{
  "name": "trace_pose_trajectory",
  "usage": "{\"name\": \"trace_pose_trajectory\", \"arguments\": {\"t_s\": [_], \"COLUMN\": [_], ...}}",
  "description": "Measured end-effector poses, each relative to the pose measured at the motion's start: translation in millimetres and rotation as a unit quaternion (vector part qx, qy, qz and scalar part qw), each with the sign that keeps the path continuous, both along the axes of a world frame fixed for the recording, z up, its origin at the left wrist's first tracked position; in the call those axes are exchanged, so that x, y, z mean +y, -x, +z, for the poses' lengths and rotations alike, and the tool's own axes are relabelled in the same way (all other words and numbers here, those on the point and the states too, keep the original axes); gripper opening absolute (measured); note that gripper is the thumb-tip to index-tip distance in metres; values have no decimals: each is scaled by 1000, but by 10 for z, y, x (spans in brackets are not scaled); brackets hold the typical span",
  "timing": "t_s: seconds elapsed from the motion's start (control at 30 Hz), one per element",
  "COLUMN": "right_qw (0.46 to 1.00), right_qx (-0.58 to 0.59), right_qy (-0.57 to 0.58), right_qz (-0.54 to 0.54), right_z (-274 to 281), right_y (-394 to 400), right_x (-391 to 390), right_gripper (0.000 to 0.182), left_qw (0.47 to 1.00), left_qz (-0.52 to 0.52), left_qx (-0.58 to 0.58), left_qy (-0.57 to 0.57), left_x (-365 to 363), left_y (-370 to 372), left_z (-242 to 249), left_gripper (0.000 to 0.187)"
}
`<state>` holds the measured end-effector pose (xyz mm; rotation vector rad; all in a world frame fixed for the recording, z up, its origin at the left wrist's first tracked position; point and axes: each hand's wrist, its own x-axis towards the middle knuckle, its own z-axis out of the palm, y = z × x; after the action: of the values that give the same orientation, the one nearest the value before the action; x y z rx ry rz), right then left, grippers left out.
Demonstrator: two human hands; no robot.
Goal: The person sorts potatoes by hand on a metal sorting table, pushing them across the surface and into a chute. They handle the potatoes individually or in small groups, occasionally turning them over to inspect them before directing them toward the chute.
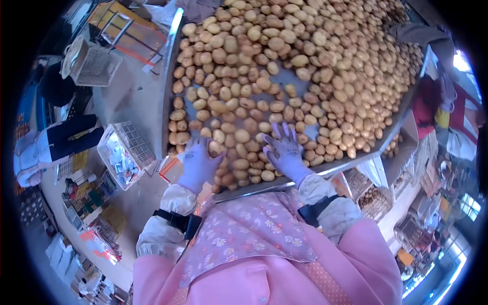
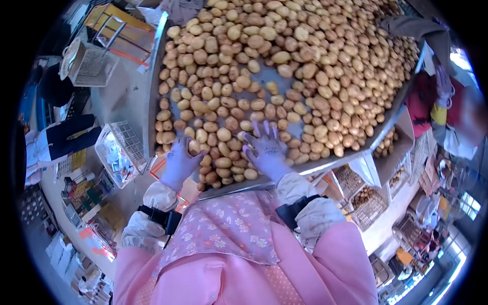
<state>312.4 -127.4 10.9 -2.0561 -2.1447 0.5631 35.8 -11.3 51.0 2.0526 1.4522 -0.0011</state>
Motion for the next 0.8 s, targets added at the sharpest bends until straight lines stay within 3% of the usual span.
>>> {"name": "trace_pose_trajectory", "arguments": {"t_s": [0.07,0.1,0.13,0.17,0.2,0.23,0.27,0.3,0.33,0.37,0.4,0.43,0.47,0.5,0.53,0.57,0.6,0.63,0.67,0.7,0.73,0.77,0.8], "right_qw": [937,793,578,717,703,686,892,838,527,587,706,685,683,620,734,822,810,814,865,899,914,957,985], "right_qx": [328,577,775,647,644,642,262,361,601,451,276,120,-166,-439,-318,-184,-145,147,32,103,119,-96,-76], "right_qy": [26,22,9,36,60,83,46,-233,-110,-148,-257,-268,-174,-63,-115,-164,-209,-123,-77,-157,-168,-35,-29], "right_qz": [-115,-196,-255,-257,-296,-333,-366,-336,-592,-656,-599,-667,-690,-648,-589,-513,-528,-549,-495,-396,-349,-270,-155], "right_z": [-55,-40,-24,438,405,312,157,-70,-674,-348,-274,231,409,557,712,705,504,-99,445,226,-107,45,-64], "right_y": [154,381,641,746,678,570,324,-118,-639,-1102,-1735,-1987,-1986,-1974,-1969,-1840,-1451,-1380,-693,-357,-45,358,445], "right_x": [-232,-239,-244,-204,-328,-492,-836,-1191,-2193,-2663,-3239,-3363,-3450,-3485,-3225,-2791,-2167,-1998,-970,-634,-303,-61,-108], "right_gripper": [59,59,59,58,53,49,36,24,22,26,30,46,53,62,64,68,62,59,61,66,62,57,55], "left_qw": [994,993,989,985,970,969,958,926,914,899,885,867,867,928,969,970,954,936,936,923,898,902,904], "left_qz": [-27,-39,-63,-86,-87,-95,-214,-324,-371,-403,-443,-479,-479,-363,-234,-231,-276,-319,-318,-353,-383,-377,-388], "left_qx": [-103,-110,-125,-139,-68,-71,-126,-179,-154,-167,-146,-124,-123,-79,-32,-29,-67,-105,-102,-151,-197,-194,-152], "left_qy": [12,13,35,57,217,216,143,69,53,41,-7,-56,-56,9,74,72,90,108,106,11,-85,-86,-94], "left_x": [-178,-271,-378,-482,-502,-547,-621,-700,-709,-627,-538,-488,-483,-511,-552,-542,-503,-500,-562,-648,-676,-655,-602], "left_y": [-318,-450,-563,-685,-847,-856,-805,-720,-539,-314,-52,148,238,310,346,248,14,-199,-379,-551,-618,-544,-376], "left_z": [273,222,128,79,168,156,125,77,-49,-165,-219,-253,-274,-287,-288,-213,-82,-4,-13,-48,-86,-110,-121], "left_gripper": [40,40,42,43,56,56,62,68,69,57,52,47,47,45,43,43,43,42,42,43,44,44,46]}}
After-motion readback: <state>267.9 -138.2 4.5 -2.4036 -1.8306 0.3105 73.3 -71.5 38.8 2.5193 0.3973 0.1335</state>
